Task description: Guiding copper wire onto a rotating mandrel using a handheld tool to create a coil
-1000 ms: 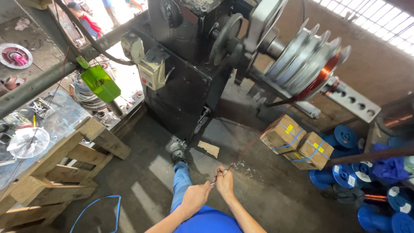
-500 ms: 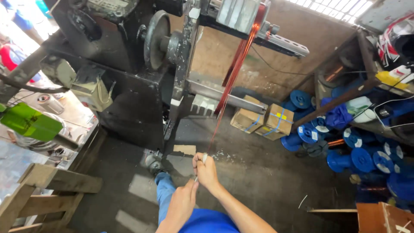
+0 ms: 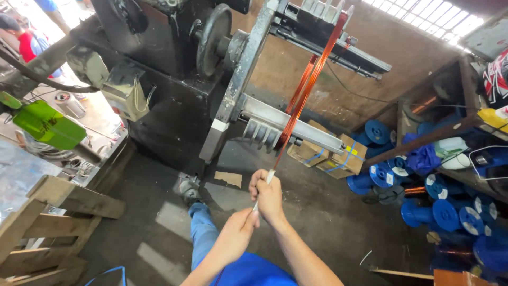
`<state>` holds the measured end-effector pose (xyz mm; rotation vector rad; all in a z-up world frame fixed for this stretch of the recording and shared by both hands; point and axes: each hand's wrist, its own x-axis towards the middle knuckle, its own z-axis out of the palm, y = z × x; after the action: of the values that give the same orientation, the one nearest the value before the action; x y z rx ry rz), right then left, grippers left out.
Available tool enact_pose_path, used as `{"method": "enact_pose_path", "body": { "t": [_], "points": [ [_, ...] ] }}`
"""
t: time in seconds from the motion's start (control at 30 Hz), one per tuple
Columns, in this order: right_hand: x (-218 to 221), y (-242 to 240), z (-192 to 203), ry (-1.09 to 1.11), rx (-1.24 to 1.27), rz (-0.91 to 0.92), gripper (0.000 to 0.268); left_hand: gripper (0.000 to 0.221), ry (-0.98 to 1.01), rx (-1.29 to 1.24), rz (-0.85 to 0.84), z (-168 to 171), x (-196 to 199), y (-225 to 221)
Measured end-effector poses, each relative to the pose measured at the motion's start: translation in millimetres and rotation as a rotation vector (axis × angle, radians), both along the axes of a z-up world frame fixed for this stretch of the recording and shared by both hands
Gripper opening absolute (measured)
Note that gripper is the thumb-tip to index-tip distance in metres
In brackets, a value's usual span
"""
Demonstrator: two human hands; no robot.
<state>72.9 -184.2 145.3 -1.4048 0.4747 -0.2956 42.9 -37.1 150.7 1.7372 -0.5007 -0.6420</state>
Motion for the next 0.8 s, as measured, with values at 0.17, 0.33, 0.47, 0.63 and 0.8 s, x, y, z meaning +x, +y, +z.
{"method": "enact_pose_path", "body": {
  "t": [0.17,0.33,0.47,0.63,0.8],
  "points": [
    [23.4,-16.4,-12.2,0.009,-0.019,-0.011,0.015,0.037,-0.026,0.046,0.033,-15.6,20.4,-22.9],
    [31.2,-37.3,-6.5,0.013,-0.148,-0.043,0.015,0.037,-0.086,0.045,0.072,7.8,21.1,-37.5],
    [30.5,-42.8,21.1,-0.078,-0.046,-0.083,0.016,0.030,-0.144,-0.140,0.027,27.9,21.3,-46.1],
    [34.2,-43.1,46.3,-0.105,-0.045,-0.048,0.012,0.031,-0.219,-0.178,0.069,32.0,23.6,-54.4],
    [23.3,-30.7,67.5,-0.195,-0.018,0.025,0.013,0.032,-0.137,-0.125,0.088,66.0,11.2,-40.7]
  ]
}}
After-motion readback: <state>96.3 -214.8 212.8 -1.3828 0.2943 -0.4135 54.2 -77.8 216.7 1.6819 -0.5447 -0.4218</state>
